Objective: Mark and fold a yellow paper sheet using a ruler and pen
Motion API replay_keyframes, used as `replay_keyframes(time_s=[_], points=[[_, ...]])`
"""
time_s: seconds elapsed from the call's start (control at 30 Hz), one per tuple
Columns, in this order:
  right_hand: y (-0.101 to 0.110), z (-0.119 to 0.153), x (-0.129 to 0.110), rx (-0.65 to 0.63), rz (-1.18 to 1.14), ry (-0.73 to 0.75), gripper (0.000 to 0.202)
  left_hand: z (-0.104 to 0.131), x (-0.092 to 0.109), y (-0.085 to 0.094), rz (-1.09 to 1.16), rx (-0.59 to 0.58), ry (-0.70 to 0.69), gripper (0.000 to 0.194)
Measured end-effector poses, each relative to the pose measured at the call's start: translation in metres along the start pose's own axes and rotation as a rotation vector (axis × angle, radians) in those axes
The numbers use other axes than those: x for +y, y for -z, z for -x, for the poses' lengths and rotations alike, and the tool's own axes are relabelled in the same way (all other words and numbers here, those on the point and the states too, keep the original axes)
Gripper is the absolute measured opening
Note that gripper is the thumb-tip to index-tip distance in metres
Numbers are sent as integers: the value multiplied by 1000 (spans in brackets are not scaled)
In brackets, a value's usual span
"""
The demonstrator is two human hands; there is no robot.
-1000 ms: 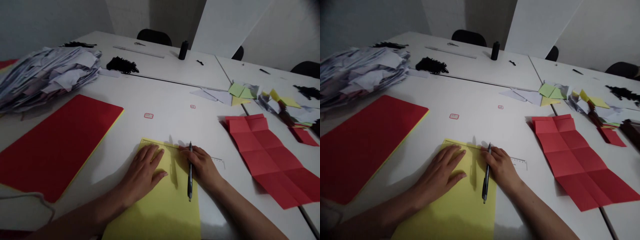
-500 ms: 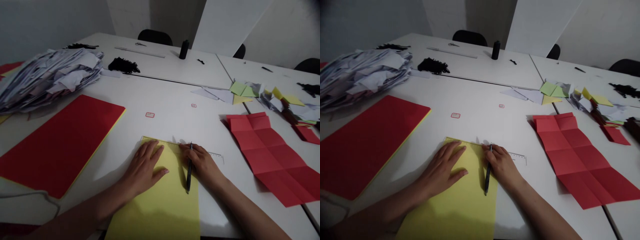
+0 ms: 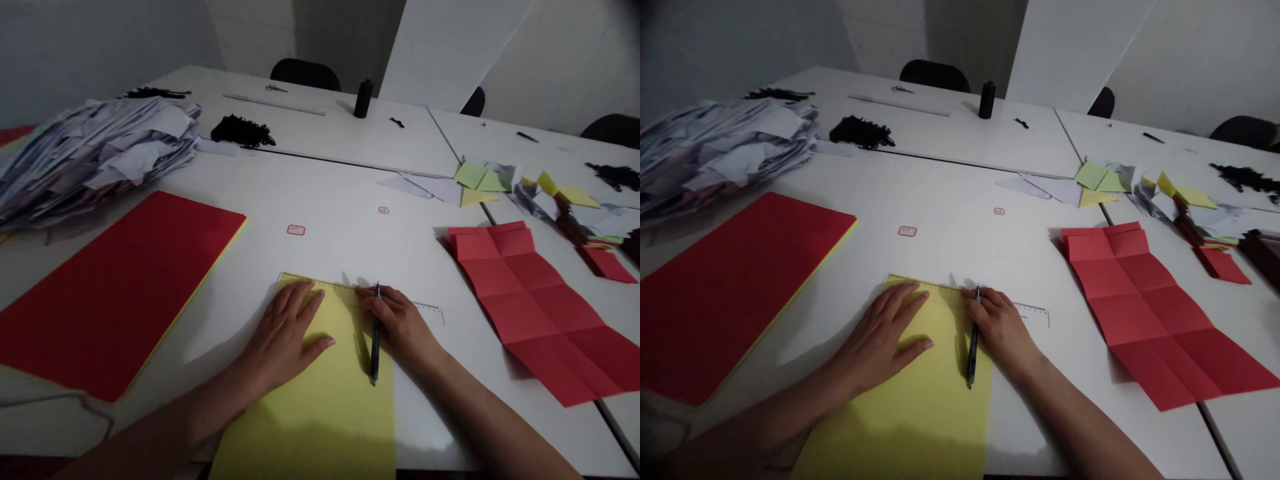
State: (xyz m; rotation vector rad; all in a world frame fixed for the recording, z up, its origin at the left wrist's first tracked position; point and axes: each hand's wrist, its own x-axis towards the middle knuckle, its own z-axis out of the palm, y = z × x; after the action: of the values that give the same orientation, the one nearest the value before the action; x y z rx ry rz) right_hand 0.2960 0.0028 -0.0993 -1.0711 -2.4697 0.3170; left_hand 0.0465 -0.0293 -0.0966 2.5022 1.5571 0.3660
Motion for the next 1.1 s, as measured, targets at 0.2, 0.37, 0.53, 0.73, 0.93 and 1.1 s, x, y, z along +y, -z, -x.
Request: replay_keyframes(time_s=[0.2, 0.37, 0.53, 0.73, 0.93, 1.1], points=[[0, -1, 0, 38, -5, -27, 17, 0, -1, 0, -1, 13, -8, 62], [2, -1, 2, 73, 7, -63, 16, -1, -2, 0, 13, 34, -21, 61], [5, -2, 2, 74, 18, -65, 15, -1, -3, 0, -5, 39, -24, 62], [6, -3, 1, 69, 44, -72, 15, -2, -4, -1, -3, 52, -30, 60], [8, -5, 0, 64, 53, -80, 13, -3, -4, -2, 3, 53, -26, 61], [9, -5, 0, 85, 47, -76, 13, -3, -5, -1, 13, 74, -28, 59]])
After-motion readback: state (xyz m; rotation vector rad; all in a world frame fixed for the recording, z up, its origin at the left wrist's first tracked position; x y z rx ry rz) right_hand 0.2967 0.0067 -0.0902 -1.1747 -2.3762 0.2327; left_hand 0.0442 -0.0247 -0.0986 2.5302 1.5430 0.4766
